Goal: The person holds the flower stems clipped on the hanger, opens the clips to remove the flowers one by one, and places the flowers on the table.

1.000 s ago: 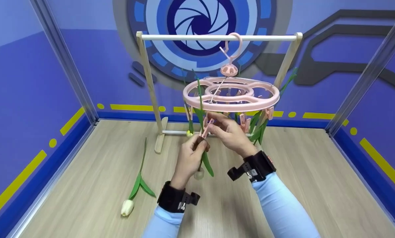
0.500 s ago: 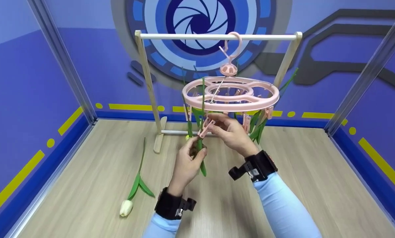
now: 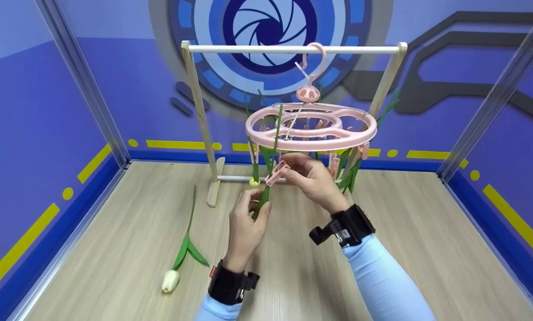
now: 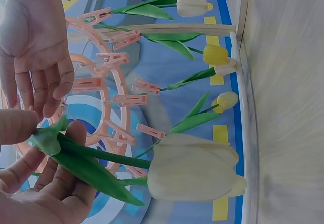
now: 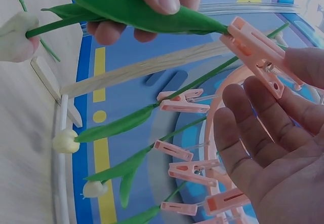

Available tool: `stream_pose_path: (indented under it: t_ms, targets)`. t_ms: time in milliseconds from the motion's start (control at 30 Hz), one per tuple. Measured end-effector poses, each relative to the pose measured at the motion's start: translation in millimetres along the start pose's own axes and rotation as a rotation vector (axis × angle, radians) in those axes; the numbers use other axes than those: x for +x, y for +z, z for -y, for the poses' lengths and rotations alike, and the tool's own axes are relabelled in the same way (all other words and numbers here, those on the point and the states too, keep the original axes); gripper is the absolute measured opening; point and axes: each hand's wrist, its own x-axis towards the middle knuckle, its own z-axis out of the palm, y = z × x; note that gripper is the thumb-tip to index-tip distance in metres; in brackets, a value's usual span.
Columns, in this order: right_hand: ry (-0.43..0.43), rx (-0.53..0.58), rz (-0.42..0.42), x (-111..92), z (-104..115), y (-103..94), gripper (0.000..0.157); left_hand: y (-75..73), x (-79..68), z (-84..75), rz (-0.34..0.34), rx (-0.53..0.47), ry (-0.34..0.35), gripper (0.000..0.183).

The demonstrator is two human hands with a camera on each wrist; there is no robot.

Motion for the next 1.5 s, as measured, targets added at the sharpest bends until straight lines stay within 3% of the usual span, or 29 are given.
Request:
stream_pose_path:
  t_ms: [300,733,1500]
  targets:
    - [0.023,0.009,-0.004,1.3,3.3,0.9,0.039,1.1,-0.7,3.1,-0.056,0.042,0.099,0.022]
    - [0.008,-0.011,-0.017,0.1,3.6,2.9,0.035,-1.2,0.0,2.4,-0.152,0.093,0.148,0.017]
    - [0.007,-0.113,-0.009,0.3,4.8,-1.1,0.029,-1.0,0.5,4.3,-0.142,0.090,0.171,0.010]
